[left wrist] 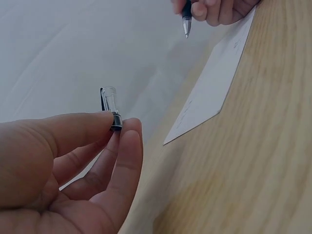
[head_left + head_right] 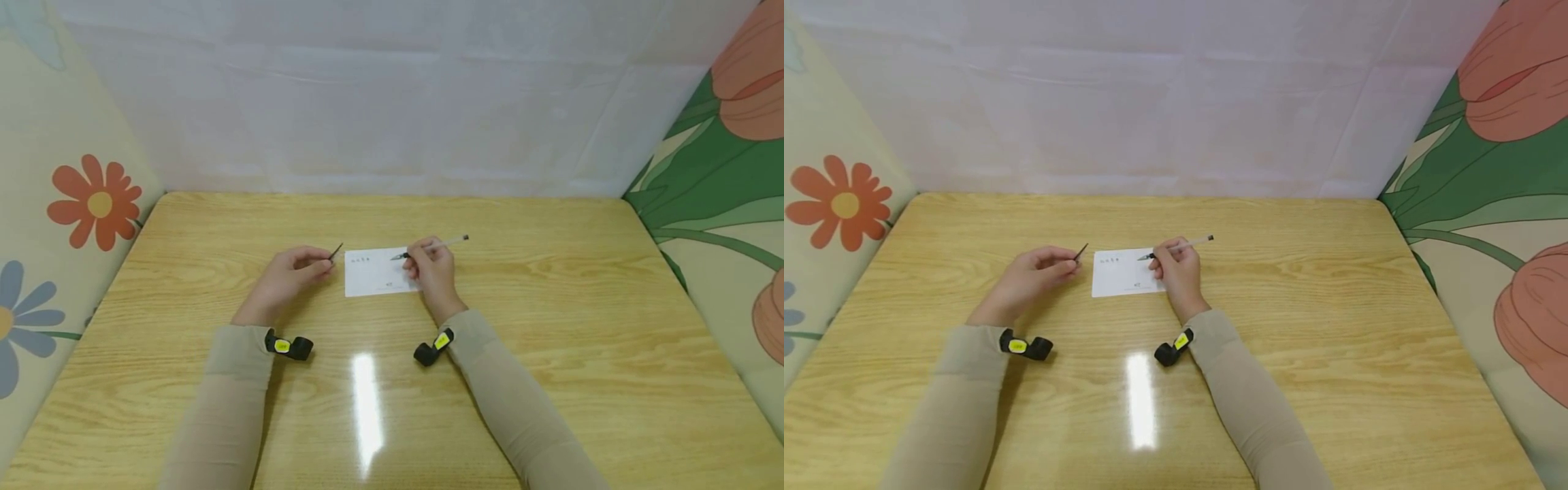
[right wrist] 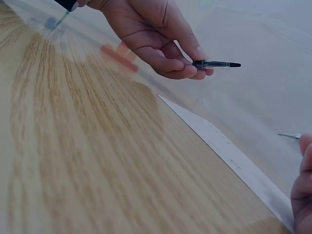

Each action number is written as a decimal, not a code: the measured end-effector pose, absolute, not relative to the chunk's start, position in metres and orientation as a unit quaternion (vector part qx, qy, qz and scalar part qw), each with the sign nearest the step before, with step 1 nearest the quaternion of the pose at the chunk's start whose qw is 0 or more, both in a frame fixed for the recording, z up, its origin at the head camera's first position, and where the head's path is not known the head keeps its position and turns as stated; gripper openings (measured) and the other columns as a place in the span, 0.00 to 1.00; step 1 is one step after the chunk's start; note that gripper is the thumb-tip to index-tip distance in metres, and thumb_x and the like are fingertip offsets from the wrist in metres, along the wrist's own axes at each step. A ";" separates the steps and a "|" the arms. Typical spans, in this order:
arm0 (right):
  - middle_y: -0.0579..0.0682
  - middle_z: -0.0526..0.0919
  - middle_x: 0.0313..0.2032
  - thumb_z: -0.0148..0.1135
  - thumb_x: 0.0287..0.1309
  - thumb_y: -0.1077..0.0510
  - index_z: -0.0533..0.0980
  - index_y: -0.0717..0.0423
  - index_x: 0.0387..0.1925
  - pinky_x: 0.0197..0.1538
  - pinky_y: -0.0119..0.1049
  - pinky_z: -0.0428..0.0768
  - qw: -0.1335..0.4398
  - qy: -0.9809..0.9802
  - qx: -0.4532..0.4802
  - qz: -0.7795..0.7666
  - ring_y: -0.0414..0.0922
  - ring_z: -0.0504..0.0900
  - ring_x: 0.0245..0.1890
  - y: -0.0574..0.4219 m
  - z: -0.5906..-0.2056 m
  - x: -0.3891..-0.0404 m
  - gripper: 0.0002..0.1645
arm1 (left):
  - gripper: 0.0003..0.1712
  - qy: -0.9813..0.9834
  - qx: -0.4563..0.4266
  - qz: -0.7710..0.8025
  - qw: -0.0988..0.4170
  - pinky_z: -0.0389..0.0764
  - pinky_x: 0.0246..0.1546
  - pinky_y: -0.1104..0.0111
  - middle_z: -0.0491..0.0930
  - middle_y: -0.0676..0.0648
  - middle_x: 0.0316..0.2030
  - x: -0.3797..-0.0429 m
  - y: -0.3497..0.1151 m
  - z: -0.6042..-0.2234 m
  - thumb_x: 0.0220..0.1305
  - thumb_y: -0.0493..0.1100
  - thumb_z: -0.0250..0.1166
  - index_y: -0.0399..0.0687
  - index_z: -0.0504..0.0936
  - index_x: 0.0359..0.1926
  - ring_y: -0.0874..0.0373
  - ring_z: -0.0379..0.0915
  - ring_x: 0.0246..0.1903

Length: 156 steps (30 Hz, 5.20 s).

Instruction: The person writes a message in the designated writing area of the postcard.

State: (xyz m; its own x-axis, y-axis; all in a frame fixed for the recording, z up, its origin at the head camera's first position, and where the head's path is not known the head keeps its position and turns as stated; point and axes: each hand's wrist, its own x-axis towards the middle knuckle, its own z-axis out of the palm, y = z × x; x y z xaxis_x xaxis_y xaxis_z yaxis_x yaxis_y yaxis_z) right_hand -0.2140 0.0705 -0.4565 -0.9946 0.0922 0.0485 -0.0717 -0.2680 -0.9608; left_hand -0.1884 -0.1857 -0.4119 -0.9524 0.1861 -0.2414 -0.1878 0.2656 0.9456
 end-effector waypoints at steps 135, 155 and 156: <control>0.48 0.83 0.22 0.52 0.69 0.72 0.74 0.56 0.31 0.25 0.23 0.75 -0.124 -0.495 0.124 0.851 0.37 0.77 0.21 0.069 -0.456 -0.210 0.12 | 0.16 0.728 0.033 0.677 0.104 0.82 0.48 0.70 0.85 0.50 0.44 -0.180 -0.140 -0.431 0.68 0.39 0.69 0.35 0.84 0.54 0.57 0.80 0.46; 0.48 0.84 0.24 0.54 0.68 0.70 0.74 0.55 0.32 0.24 0.23 0.75 -0.126 -0.494 0.135 0.849 0.37 0.77 0.21 0.068 -0.454 -0.209 0.10 | 0.16 0.702 0.022 0.706 0.093 0.82 0.49 0.72 0.82 0.49 0.47 -0.180 -0.139 -0.435 0.70 0.38 0.67 0.34 0.83 0.54 0.62 0.82 0.44; 0.48 0.84 0.24 0.54 0.68 0.70 0.73 0.55 0.32 0.25 0.23 0.75 -0.126 -0.495 0.137 0.849 0.37 0.77 0.21 0.068 -0.454 -0.209 0.10 | 0.17 0.699 0.023 0.710 0.089 0.82 0.50 0.72 0.82 0.48 0.47 -0.180 -0.139 -0.435 0.70 0.38 0.67 0.34 0.83 0.55 0.62 0.82 0.44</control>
